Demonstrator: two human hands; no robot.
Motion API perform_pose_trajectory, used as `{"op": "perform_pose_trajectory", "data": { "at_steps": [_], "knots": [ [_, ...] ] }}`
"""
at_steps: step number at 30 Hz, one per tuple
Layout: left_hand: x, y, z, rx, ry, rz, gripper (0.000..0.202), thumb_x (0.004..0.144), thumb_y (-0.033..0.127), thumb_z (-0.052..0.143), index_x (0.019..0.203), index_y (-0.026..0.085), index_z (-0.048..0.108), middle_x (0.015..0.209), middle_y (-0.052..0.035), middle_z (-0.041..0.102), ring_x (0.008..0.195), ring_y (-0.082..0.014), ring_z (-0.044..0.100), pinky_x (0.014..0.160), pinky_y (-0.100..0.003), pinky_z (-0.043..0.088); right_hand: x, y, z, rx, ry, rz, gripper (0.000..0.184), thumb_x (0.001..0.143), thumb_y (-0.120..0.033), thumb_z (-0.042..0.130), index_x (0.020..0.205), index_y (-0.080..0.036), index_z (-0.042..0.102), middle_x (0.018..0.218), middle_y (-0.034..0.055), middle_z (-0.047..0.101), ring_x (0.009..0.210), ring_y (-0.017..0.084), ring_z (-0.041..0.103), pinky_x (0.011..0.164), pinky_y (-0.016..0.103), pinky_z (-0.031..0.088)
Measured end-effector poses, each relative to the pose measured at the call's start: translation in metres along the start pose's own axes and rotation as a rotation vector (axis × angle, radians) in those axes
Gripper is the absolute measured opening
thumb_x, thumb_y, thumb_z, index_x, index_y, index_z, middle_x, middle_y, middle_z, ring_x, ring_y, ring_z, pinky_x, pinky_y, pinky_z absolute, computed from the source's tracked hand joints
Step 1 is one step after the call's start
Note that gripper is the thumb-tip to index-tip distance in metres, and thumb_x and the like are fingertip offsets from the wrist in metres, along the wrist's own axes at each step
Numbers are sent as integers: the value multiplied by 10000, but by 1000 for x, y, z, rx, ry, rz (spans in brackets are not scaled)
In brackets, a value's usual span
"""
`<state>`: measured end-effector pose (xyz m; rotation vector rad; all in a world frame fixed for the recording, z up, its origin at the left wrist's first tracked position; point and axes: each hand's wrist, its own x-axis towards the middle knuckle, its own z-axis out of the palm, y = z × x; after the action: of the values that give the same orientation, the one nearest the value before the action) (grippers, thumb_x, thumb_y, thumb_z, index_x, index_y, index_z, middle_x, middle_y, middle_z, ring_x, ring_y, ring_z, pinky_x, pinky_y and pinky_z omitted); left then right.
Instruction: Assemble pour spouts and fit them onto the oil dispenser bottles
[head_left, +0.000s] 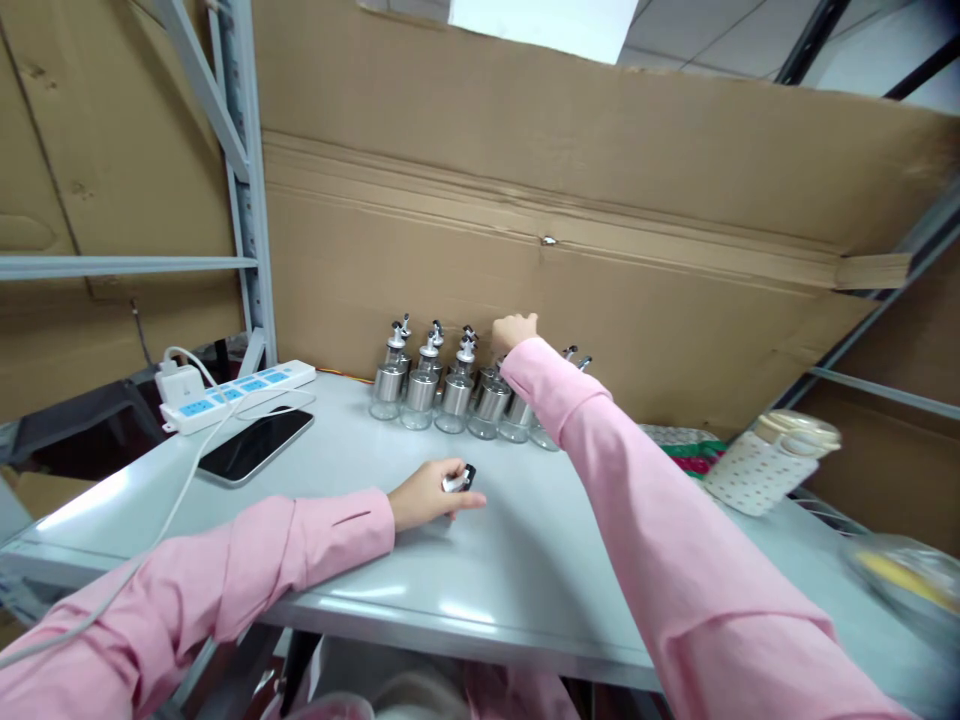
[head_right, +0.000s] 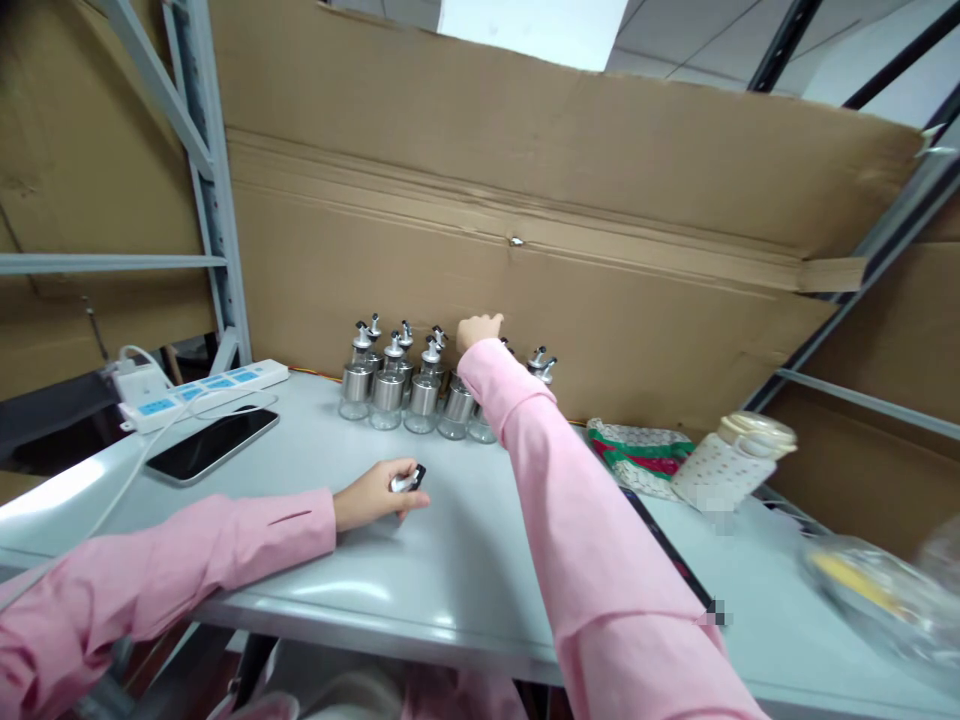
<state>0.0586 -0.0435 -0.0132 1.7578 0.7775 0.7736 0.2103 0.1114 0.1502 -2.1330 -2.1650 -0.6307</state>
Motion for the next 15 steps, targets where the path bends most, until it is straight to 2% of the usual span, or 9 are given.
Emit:
{"op": "perform_pose_trajectory", "data": {
  "at_steps": [3,8,11,15],
  "knots": [
    [0,-1,0,-4,21,-10,412,604,419,690,722,179,376,611,80,447,478,-61,457,508,-202,360,1,-6,5,1,-11,43,351,783,-80,437,1081,-100,621,1135,213,594,1112,306,521,935,562,237],
    [0,2,0,-61,29,4,321,671,361,620,740,182,364,629,78,421,487,-46,438,520,-194,349,3,-10,6,42,-13,45,368,794,-41,396,1072,-117,624,1075,179,631,1048,277,569,952,651,122],
    [0,1,-2,-64,71,24,272,642,261,620,725,179,375,614,77,400,521,-47,408,541,-189,332,5,-6,-3,47,61,0,339,793,-50,406,1037,-105,636,1027,164,646,1017,283,579,932,700,48],
    [2,-3,-2,-60,128,25,171,638,164,544,724,174,396,584,72,423,539,-59,405,571,-195,324,8,14,-28,82,218,17,259,783,-67,444,941,-81,648,955,149,653,991,303,580,929,713,40]
  ]
}}
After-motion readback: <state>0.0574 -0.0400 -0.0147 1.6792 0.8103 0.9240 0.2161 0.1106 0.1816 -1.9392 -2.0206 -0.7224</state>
